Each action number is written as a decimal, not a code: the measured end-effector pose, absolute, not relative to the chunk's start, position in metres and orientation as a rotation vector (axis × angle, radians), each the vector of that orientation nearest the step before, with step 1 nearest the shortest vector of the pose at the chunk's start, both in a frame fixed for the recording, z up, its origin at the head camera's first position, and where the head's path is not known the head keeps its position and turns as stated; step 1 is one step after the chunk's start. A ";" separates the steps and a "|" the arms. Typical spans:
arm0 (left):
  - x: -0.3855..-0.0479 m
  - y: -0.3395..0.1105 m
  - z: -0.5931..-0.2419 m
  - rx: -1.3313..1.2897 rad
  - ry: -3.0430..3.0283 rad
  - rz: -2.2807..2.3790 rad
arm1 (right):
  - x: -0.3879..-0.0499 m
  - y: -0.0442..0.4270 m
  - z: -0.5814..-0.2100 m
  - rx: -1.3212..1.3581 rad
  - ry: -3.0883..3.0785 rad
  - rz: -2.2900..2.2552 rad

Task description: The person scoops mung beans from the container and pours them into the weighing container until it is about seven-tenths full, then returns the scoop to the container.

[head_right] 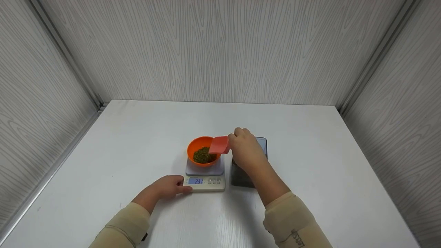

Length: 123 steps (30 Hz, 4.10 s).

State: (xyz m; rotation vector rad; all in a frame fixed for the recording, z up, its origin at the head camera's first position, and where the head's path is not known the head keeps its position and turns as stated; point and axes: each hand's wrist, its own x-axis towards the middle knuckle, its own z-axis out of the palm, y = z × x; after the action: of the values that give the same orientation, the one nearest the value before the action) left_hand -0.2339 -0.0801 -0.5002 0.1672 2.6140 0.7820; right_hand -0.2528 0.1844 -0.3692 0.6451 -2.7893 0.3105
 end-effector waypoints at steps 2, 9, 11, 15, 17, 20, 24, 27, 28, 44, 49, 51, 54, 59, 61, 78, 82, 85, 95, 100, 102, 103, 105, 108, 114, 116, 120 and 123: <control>-0.234 -0.080 -0.500 0.165 2.613 0.785 | -0.254 0.186 -0.371 0.644 -2.783 0.352; -0.235 -0.080 -0.501 0.133 2.602 0.804 | -0.255 0.192 -0.375 0.613 -2.803 0.436; -0.235 -0.080 -0.502 0.131 2.601 0.804 | -0.254 0.193 -0.375 0.621 -2.794 0.445; -0.235 -0.080 -0.503 0.134 2.601 0.800 | -0.253 0.196 -0.377 0.633 -2.768 0.481; -0.235 -0.080 -0.504 0.131 2.598 0.802 | -0.253 0.199 -0.378 0.621 -2.764 0.510; -0.235 -0.080 -0.503 0.126 2.595 0.800 | -0.253 0.202 -0.380 0.601 -2.763 0.559; -0.235 -0.079 -0.502 0.114 2.587 0.803 | -0.255 0.205 -0.382 0.537 -2.808 0.633; -0.235 -0.080 -0.502 0.120 2.589 0.804 | -0.256 0.207 -0.382 0.476 -2.847 0.693; -0.234 -0.080 -0.501 0.123 2.591 0.805 | -0.257 0.209 -0.381 0.457 -2.856 0.712; -0.233 -0.080 -0.501 0.139 2.601 0.809 | -0.247 0.247 -0.373 0.450 -2.771 0.722; -0.233 -0.080 -0.501 0.141 2.603 0.809 | -0.247 0.260 -0.372 0.453 -2.721 0.697; -0.233 -0.080 -0.501 0.144 2.605 0.807 | -0.247 0.265 -0.372 0.443 -2.725 0.695; -0.233 -0.079 -0.501 0.147 2.608 0.796 | -0.246 0.272 -0.371 0.423 -2.757 0.698; -0.233 -0.079 -0.501 0.140 2.606 0.792 | -0.246 0.279 -0.370 0.400 -2.822 0.688; -0.233 -0.079 -0.501 0.137 2.604 0.798 | -0.246 0.279 -0.370 0.401 -2.841 0.671; -0.234 -0.078 -0.503 0.131 2.598 0.805 | -0.257 0.263 -0.391 0.685 -2.792 0.173; -0.235 -0.079 -0.503 0.120 2.594 0.813 | -0.258 0.258 -0.391 0.747 -2.733 -0.031; -0.235 -0.079 -0.503 0.127 2.598 0.808 | -0.259 0.255 -0.390 0.802 -2.693 -0.173; -0.235 -0.080 -0.503 0.133 2.588 0.806 | -0.265 0.247 -0.391 0.940 -2.638 -0.434; -0.234 -0.079 -0.500 0.137 2.596 0.798 | -0.268 0.243 -0.395 0.971 -2.642 -0.400; -0.233 -0.079 -0.499 0.138 2.597 0.798 | -0.269 0.241 -0.396 0.971 -2.654 -0.392; -0.233 -0.079 -0.499 0.135 2.596 0.799 | -0.269 0.240 -0.396 0.971 -2.662 -0.387; -0.233 -0.078 -0.498 0.134 2.596 0.797 | -0.269 0.238 -0.396 0.975 -2.672 -0.388; -0.233 -0.079 -0.498 0.127 2.597 0.797 | -0.269 0.235 -0.396 0.996 -2.686 -0.384; -0.233 -0.079 -0.499 0.129 2.590 0.819 | -0.269 0.232 -0.395 1.024 -2.749 -0.351; -0.233 -0.079 -0.500 0.132 2.589 0.819 | -0.268 0.231 -0.394 1.047 -2.763 -0.341; -0.233 -0.079 -0.499 0.127 2.584 0.819 | -0.268 0.232 -0.391 1.109 -2.774 -0.326; -0.233 -0.079 -0.499 0.119 2.580 0.826 | -0.267 0.232 -0.388 1.126 -2.792 -0.289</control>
State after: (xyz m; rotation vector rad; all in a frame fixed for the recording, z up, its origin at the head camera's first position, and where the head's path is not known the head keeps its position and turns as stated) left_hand -0.2333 -0.0789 -0.4989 0.1185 2.5800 0.8256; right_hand -0.2670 0.2322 -0.3879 1.1262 -2.7918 -0.2889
